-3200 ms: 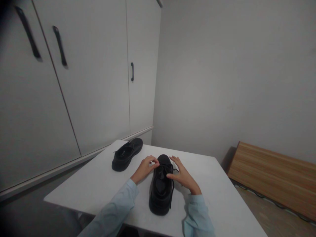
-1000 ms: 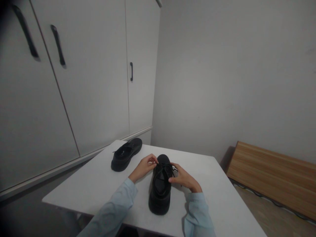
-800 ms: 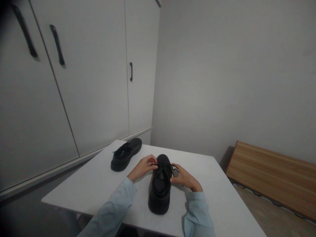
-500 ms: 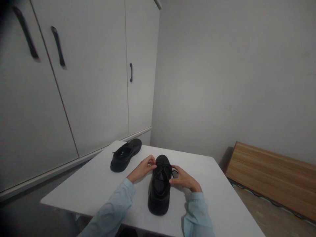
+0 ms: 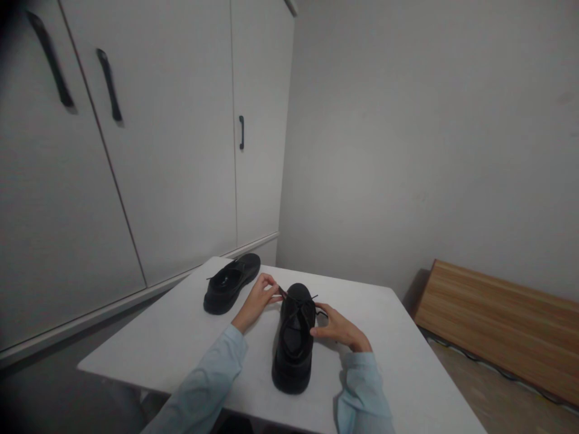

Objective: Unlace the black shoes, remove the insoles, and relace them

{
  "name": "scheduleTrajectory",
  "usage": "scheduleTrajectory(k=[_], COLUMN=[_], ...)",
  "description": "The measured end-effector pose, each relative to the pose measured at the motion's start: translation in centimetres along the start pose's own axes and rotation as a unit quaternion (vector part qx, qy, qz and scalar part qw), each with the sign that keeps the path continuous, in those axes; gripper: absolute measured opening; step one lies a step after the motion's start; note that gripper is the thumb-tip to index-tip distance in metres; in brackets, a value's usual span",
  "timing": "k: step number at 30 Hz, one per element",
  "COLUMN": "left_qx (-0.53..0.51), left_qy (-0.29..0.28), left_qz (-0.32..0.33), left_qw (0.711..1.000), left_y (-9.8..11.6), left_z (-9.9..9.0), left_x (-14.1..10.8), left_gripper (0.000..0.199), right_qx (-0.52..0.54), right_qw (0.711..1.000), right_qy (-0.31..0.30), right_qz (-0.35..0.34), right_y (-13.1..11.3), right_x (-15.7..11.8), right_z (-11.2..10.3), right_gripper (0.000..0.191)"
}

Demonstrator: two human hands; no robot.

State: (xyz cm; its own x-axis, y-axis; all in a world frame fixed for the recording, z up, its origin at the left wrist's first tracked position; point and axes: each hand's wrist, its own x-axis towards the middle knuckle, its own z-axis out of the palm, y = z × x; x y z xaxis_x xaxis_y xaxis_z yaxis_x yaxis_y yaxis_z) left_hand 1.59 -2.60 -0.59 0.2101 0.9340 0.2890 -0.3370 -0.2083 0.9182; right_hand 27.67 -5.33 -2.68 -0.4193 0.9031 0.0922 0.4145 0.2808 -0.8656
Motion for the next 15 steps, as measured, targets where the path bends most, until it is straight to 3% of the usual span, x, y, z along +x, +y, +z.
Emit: scheduleTrajectory(k=[8,15], left_qx=[0.023,0.108], left_qy=[0.027,0.045], left_qz=[0.027,0.06], left_qw=[0.999,0.991], left_y=[-0.42,-0.63], left_z=[-0.04,-0.47], left_x=[0.22,0.59], left_gripper=[0.028,0.027], right_qx=[0.007,0.006], right_qw=[1.0,1.0], right_qy=[0.011,-0.013], right_qz=[0.006,-0.003], right_y=[0.1,0.34], right_x=[-0.02,0.12], right_z=[0.11,0.0], right_gripper=[0.082,0.082])
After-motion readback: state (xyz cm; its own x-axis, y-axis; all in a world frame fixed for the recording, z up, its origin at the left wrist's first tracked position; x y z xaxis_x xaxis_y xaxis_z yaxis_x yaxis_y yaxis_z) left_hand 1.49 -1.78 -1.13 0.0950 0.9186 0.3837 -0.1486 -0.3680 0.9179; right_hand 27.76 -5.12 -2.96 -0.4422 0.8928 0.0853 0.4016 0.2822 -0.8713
